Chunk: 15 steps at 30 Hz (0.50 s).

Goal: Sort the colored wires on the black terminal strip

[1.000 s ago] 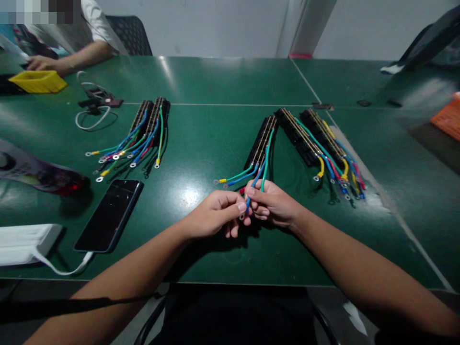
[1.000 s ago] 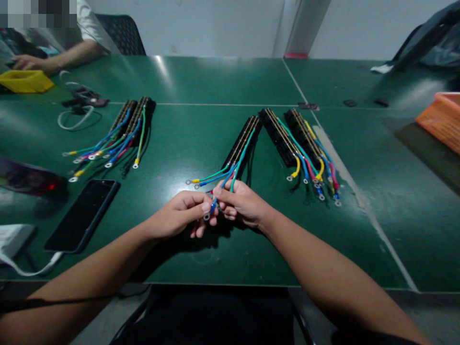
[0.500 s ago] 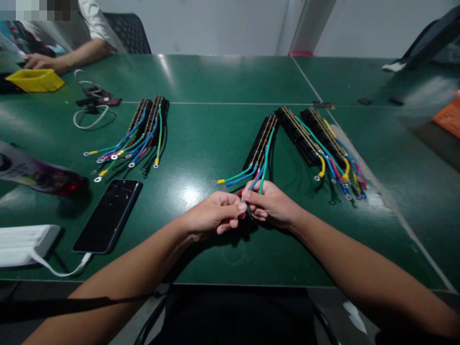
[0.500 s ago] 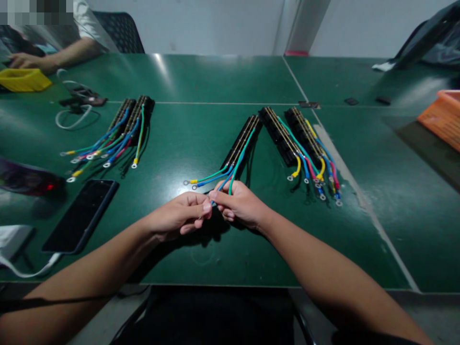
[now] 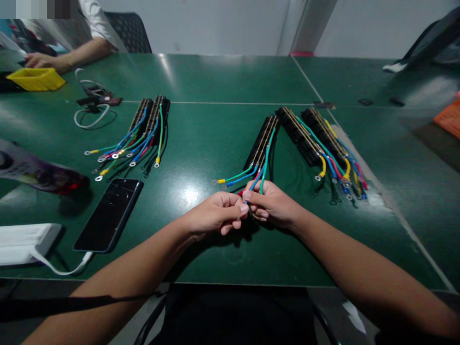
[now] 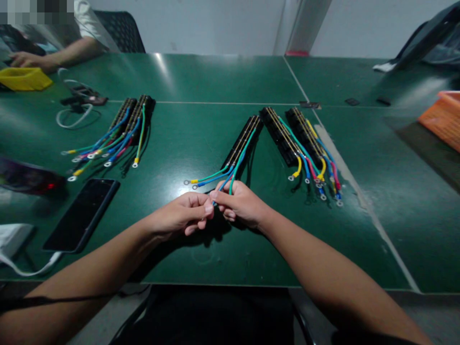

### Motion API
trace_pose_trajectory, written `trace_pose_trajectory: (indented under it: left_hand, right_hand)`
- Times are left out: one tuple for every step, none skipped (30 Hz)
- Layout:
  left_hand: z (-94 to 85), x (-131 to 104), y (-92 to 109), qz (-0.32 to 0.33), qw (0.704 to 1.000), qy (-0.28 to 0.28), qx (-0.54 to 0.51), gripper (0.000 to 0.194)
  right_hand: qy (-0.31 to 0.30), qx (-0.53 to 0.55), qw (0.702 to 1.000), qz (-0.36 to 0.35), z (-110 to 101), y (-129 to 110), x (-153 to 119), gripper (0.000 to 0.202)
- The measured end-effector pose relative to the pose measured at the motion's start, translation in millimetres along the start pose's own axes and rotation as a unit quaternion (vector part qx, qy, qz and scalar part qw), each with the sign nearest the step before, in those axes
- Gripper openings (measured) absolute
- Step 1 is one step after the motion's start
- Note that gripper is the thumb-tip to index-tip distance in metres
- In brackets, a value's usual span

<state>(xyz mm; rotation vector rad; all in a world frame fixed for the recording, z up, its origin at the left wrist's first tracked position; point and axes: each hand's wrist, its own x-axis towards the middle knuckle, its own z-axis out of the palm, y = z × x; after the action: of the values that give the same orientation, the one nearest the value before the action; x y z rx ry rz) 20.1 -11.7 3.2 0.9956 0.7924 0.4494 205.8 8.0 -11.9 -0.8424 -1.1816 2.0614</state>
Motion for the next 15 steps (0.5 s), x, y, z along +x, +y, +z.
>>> trace_pose_trajectory:
  left_hand:
    - [0.1,0.2,0.0,0.000,1.000,0.006,0.007,0.035]
    - [0.1,0.3,0.0,0.000,1.000,0.008,0.012,0.035]
    - [0.1,0.5,-0.1,-0.001,1.000,0.009,0.014,0.035]
    - [0.0,0.6,-0.2,-0.002,1.000,0.007,0.012,0.034]
    - [0.0,0.6,-0.3,-0.004,1.000,0.004,0.009,0.034]
    - [0.0,0.7,-0.6,-0.006,1.000,-0.001,0.005,0.034]
    - [0.0,0.7,-0.9,-0.007,1.000,-0.006,0.001,0.034]
    - [0.0,0.7,-1.4,-0.008,1.000,-0.009,-0.001,0.033]
    - [0.0,0.7,-1.9,-0.007,1.000,-0.013,-0.001,0.033]
    - [-0.1,0.7,-2.5,-0.005,1.000,-0.016,0.002,0.033]
    - [-0.2,0.7,-3.0,-0.002,1.000,-0.018,0.006,0.032]
    - [-0.4,0.8,-3.3,0.002,1.000,-0.021,0.011,0.032]
    - [-0.5,0.8,-3.5,0.006,1.000,-0.023,0.018,0.032]
    - [-0.7,0.9,-3.5,0.011,0.999,-0.023,0.028,0.032]
    - [-0.8,1.0,-3.2,0.015,0.999,-0.020,0.038,0.032]
  right_hand:
    - [0.005,0.002,1.000,0.000,0.4,0.1,0.0,0.030]
    - [0.008,0.002,1.000,0.000,0.8,0.1,0.0,0.031]
    - [0.010,0.001,1.000,0.000,1.0,0.1,0.1,0.031]
    - [0.010,0.000,1.000,0.000,1.1,0.1,0.2,0.031]
    - [0.009,-0.001,1.000,0.001,1.0,0.1,0.2,0.031]
    - [0.006,-0.003,1.000,0.002,0.8,0.0,0.3,0.031]
    - [0.004,-0.004,1.000,0.003,0.6,-0.1,0.3,0.031]
    - [0.000,-0.006,1.000,0.004,0.4,-0.2,0.3,0.031]
    - [-0.003,-0.008,1.000,0.004,0.3,-0.3,0.2,0.031]
    - [-0.006,-0.011,1.000,0.005,0.2,-0.5,0.2,0.030]
    - [-0.009,-0.013,1.000,0.006,0.2,-0.7,0.0,0.030]
    - [-0.010,-0.013,1.000,0.006,0.2,-0.8,-0.1,0.030]
    - [-0.010,-0.012,1.000,0.006,0.3,-0.9,-0.2,0.031]
    - [-0.008,-0.008,1.000,0.007,0.5,-1.0,-0.3,0.031]
    - [-0.005,-0.003,1.000,0.007,0.6,-1.0,-0.3,0.031]
